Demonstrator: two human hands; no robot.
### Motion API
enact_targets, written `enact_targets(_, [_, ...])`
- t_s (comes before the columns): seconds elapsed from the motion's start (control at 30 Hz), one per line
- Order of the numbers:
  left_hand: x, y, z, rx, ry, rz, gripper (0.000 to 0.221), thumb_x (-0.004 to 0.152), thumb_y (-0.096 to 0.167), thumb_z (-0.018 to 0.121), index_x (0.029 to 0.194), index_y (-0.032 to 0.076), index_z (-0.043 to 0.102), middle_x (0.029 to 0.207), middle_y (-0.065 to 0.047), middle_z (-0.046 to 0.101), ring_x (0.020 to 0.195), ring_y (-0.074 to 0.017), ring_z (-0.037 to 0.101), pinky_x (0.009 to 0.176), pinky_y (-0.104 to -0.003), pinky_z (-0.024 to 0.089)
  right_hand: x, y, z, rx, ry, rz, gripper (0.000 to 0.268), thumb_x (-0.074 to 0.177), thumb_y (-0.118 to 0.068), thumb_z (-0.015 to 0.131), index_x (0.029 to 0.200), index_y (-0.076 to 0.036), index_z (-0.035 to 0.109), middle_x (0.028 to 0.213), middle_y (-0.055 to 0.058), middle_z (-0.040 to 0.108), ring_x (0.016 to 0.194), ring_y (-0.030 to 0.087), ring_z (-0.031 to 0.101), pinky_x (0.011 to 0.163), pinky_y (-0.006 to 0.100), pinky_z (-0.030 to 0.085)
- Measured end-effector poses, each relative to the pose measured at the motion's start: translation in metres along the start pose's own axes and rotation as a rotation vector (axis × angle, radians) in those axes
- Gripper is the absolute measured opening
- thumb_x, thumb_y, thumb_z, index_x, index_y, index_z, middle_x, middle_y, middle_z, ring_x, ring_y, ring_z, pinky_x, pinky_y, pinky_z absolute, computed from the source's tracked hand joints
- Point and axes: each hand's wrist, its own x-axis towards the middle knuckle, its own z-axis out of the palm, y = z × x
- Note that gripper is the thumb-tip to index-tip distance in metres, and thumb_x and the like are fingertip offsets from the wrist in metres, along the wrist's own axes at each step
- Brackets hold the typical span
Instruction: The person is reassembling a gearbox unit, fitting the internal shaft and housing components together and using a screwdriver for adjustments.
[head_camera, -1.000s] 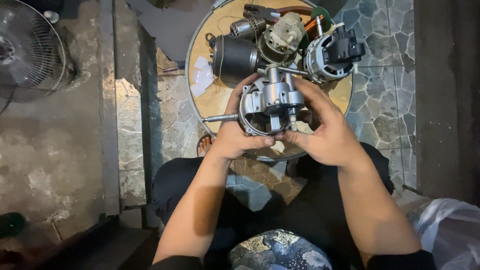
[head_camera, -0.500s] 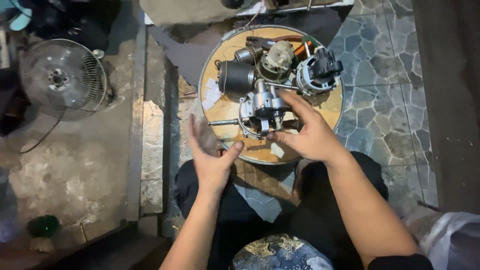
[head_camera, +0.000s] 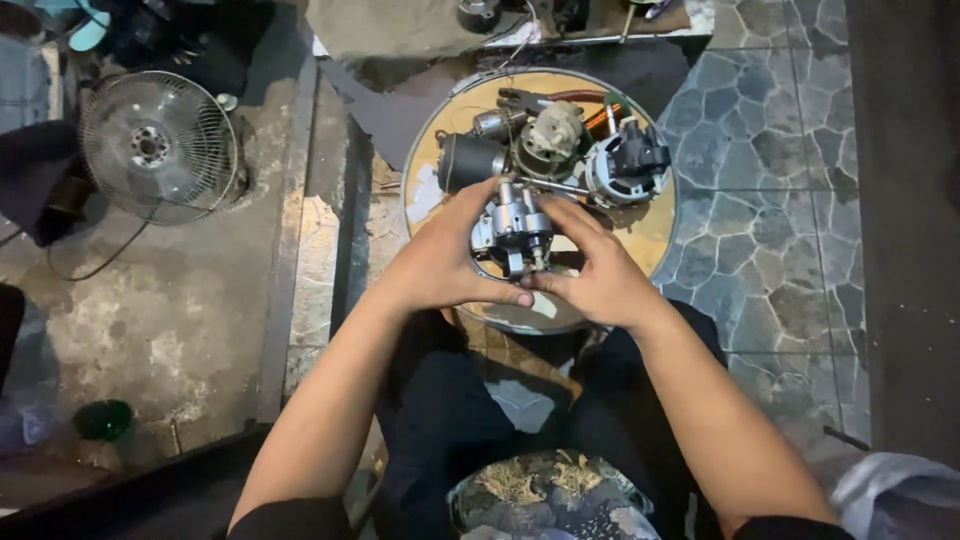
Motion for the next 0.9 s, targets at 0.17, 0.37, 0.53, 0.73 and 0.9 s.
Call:
enact_targets(0.17, [0.003,0.011,0.0,-0.018,0.015,-0.081,0.112,0.054,0.046,0.098,0.143,-0.004,0.05,0.132,-0.029,0.063,0.126,-0.0496,0.058,0.105,-0.059,0.046,0.008,-0.019,-0.011,0.051,-0.082,0.018,0.086,0.078,-0.005,0.088,0.152,-0.004,0.047,0.155,0.024,0.045,0.144,0.046,0.04,0.114,0.06,0.04])
enact_targets(0.37, [-0.001,0.013,-0.003,-0.06,0.023,-0.138,0.104,0.055,0.039,0.096,0.14,-0.003,0.053,0.127,-0.032,0.065,0.122,-0.0516,0.06,0.1,-0.061,0.049,0.002,-0.034,-0.021,0.213,-0.111,0.155,0.087,0.077,0.009,0.081,0.153,-0.001,0.039,0.157,0.027,0.036,0.139,0.053,0.042,0.105,0.065,0.046])
enact_targets(0.53, [0.0,0.009,0.001,-0.072,0.045,-0.166,0.103,0.057,0.039,0.095,0.14,-0.004,0.052,0.127,-0.033,0.065,0.121,-0.0522,0.061,0.097,-0.061,0.051,-0.007,-0.038,-0.03,-0.044,-0.021,0.017,0.055,0.082,0.001,0.082,0.133,0.004,0.061,0.13,0.021,0.056,0.119,0.046,0.064,0.089,0.052,0.06])
enact_targets(0.73, [-0.001,0.013,0.004,-0.034,0.028,-0.162,0.104,0.055,0.037,0.096,0.14,-0.005,0.053,0.128,-0.033,0.064,0.119,-0.0515,0.062,0.093,-0.061,0.054,-0.011,-0.053,-0.026,-0.354,0.011,-0.097,0.016,0.091,-0.003,0.076,0.107,-0.002,0.077,0.101,0.014,0.071,0.092,0.035,0.074,0.076,0.04,0.061])
enact_targets(0.9, [-0.005,0.011,0.007,-0.018,0.047,-0.132,0.102,0.057,0.036,0.094,0.14,-0.006,0.051,0.128,-0.034,0.063,0.12,-0.0528,0.061,0.096,-0.062,0.051,-0.013,-0.066,-0.023,-0.455,-0.109,-0.085,0.017,0.09,0.004,0.071,0.107,0.002,0.075,0.1,0.023,0.07,0.09,0.042,0.072,0.074,0.045,0.06])
